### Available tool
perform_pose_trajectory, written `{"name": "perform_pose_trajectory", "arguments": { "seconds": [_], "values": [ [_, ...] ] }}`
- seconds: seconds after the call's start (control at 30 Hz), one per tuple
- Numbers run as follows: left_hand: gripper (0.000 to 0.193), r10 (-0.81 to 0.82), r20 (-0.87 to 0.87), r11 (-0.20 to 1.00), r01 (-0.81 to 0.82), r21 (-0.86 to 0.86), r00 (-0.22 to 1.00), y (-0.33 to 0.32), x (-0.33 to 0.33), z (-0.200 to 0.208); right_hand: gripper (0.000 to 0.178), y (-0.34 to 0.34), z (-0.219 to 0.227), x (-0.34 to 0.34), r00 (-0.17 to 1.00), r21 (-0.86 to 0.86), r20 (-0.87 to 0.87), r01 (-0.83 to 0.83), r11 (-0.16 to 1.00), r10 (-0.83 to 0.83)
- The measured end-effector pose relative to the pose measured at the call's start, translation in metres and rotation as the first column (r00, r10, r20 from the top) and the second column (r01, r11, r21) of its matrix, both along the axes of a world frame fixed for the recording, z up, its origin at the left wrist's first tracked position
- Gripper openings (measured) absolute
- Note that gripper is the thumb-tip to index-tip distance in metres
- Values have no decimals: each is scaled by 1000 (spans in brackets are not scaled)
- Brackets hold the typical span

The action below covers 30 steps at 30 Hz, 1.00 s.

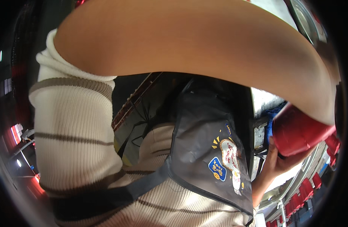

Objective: The person repeatedly wipes red cylindrical containers with a blue cloth and applies gold labels to their sides. They handle the containers one at a time, rotate them to align the labels, and place finished units aside on a tray.

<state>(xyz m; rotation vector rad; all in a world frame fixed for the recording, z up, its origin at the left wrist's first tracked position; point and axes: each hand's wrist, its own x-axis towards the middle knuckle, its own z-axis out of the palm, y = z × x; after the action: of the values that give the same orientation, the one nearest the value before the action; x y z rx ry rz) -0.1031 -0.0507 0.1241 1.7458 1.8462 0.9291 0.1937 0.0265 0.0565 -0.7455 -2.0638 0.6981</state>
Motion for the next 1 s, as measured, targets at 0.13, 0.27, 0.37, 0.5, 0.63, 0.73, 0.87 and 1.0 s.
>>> {"name": "perform_pose_trajectory", "arguments": {
  "seconds": [0.13,0.27,0.37,0.5,0.63,0.73,0.87,1.0],
  "values": [
    [70,147,-42,987,-150,-63,988,-46,10,9,106,20,-18,28,991,-71,-107,-84,994,76],
    [71,-10,-86,1000,11,1,996,-10,8,21,101,15,-36,54,980,-113,-146,119,986,-135],
    [71,80,-22,997,-79,23,997,-4,22,17,98,13,-60,44,988,-224,-142,30,974,-63],
    [72,83,119,988,-98,120,989,34,66,17,94,-2,-75,44,986,-264,-163,-2,964,-43],
    [74,-5,374,1000,1,12,927,63,97,9,92,-20,-68,36,990,-295,-137,-20,955,-22],
    [84,26,596,982,91,-165,803,58,98,-8,102,-24,-49,12,973,-339,-202,-173,925,107],
    [89,-16,627,988,110,-112,779,57,108,-29,110,-32,-38,10,974,-312,-212,-141,939,76],
    [89,38,582,950,151,-272,812,70,118,-17,109,-39,-29,18,994,-250,9,109,962,-110]
  ]
}}
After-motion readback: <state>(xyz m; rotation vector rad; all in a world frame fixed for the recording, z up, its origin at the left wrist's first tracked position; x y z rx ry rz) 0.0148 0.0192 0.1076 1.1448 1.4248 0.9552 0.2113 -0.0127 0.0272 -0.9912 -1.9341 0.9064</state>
